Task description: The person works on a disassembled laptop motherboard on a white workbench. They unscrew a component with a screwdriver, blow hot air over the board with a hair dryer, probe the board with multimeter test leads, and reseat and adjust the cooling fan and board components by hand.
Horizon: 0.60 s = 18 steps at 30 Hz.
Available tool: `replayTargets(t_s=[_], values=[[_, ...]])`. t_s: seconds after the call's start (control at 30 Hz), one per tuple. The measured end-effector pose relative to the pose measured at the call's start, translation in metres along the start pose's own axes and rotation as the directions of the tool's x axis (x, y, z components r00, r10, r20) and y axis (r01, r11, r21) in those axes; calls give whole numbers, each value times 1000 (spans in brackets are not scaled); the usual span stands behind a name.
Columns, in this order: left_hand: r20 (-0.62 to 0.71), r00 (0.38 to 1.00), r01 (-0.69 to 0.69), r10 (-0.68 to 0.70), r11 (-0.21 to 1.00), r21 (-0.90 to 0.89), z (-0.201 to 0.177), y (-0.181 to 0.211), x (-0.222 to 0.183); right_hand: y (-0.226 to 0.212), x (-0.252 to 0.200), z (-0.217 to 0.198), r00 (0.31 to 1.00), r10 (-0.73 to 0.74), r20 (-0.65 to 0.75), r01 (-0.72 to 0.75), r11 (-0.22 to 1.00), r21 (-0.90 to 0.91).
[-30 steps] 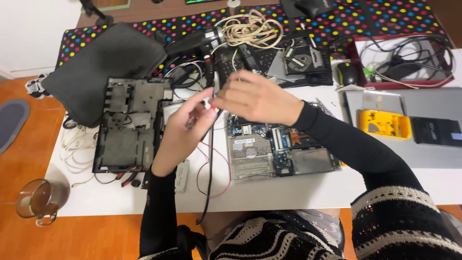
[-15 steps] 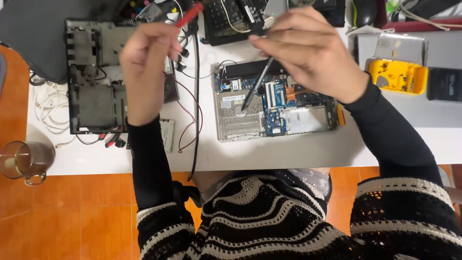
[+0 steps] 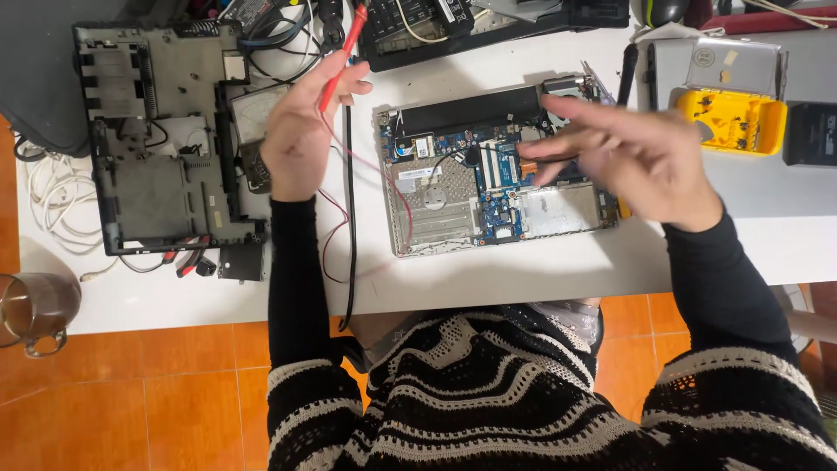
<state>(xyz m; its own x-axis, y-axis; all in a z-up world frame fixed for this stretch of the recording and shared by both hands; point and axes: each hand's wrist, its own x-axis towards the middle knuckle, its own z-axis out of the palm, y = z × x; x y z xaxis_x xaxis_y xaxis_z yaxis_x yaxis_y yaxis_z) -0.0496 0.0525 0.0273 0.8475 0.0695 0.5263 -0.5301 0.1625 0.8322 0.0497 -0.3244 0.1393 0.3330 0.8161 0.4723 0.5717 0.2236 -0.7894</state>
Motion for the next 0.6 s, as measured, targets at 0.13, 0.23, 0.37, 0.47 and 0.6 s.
replayTargets(t_s=[0.13,0.23,0.37,0.47,0.6], values=[[-44,999,-9,14,994,107,10,-12,0,-10,14,2,961,-66,268,119,975,-186],[-128,992,13,18,971,238,13,-18,-4,12,5,1,967,118,226,37,812,-583],[-208,977,20,53,942,335,11,-37,-7,24,-1,-4,983,85,163,105,465,-879],[-130,989,4,64,883,469,22,-25,16,37,-10,-16,999,12,45,34,482,-875],[58,990,-139,128,811,568,51,-6,39,45,-18,-18,958,-48,-283,-91,884,-459]])
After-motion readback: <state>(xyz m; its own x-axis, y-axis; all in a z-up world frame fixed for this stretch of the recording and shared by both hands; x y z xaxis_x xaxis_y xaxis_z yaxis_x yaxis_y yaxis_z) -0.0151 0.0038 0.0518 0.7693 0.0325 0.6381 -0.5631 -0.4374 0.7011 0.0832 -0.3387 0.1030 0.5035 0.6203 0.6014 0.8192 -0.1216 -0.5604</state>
